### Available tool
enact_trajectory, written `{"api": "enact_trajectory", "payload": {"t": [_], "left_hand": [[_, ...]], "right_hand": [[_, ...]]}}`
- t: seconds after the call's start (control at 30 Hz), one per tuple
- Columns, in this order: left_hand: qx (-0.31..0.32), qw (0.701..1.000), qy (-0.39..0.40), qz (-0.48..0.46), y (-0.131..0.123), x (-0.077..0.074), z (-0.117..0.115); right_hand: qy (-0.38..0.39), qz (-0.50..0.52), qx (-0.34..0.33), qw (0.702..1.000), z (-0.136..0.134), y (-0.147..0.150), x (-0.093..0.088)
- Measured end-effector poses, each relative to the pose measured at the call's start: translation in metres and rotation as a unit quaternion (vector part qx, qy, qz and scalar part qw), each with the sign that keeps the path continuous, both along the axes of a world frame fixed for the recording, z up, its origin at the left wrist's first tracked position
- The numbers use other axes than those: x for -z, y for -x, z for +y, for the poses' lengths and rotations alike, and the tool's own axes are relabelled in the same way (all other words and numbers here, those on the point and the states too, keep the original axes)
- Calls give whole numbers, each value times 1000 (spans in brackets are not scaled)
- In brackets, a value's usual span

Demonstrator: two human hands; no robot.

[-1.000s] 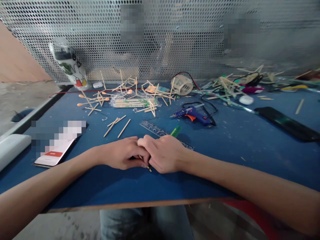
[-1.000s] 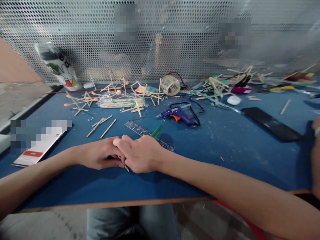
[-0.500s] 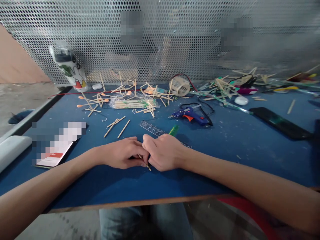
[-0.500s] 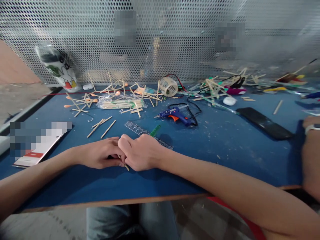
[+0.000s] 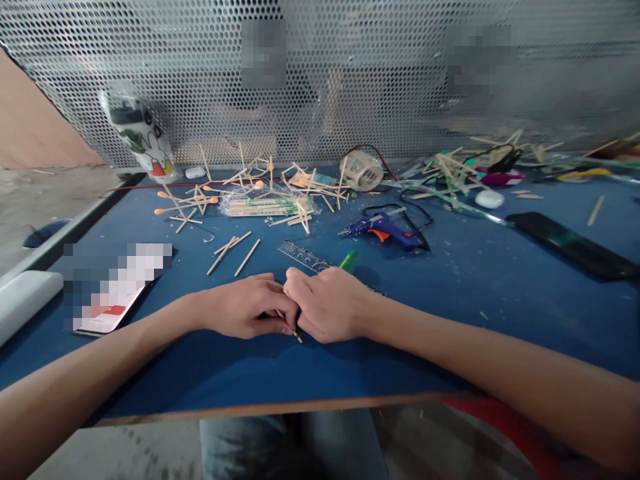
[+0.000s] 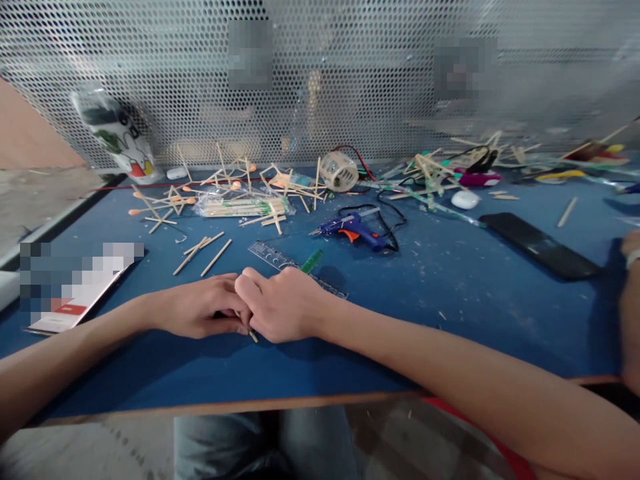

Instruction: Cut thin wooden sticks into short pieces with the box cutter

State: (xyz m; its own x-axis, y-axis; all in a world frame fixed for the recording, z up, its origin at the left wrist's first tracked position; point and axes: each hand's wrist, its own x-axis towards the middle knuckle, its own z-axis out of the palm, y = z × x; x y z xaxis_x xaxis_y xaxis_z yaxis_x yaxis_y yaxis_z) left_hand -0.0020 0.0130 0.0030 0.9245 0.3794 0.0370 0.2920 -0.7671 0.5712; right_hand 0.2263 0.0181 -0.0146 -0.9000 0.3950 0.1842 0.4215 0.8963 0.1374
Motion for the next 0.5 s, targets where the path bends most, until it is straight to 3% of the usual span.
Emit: {"api": "enact_trajectory", "payload": {"t": [0.5], "left_hand": [[3, 1000, 9, 12, 1, -1, 0]], "right_hand": [[12, 15, 14, 1000, -5, 0, -3]]}}
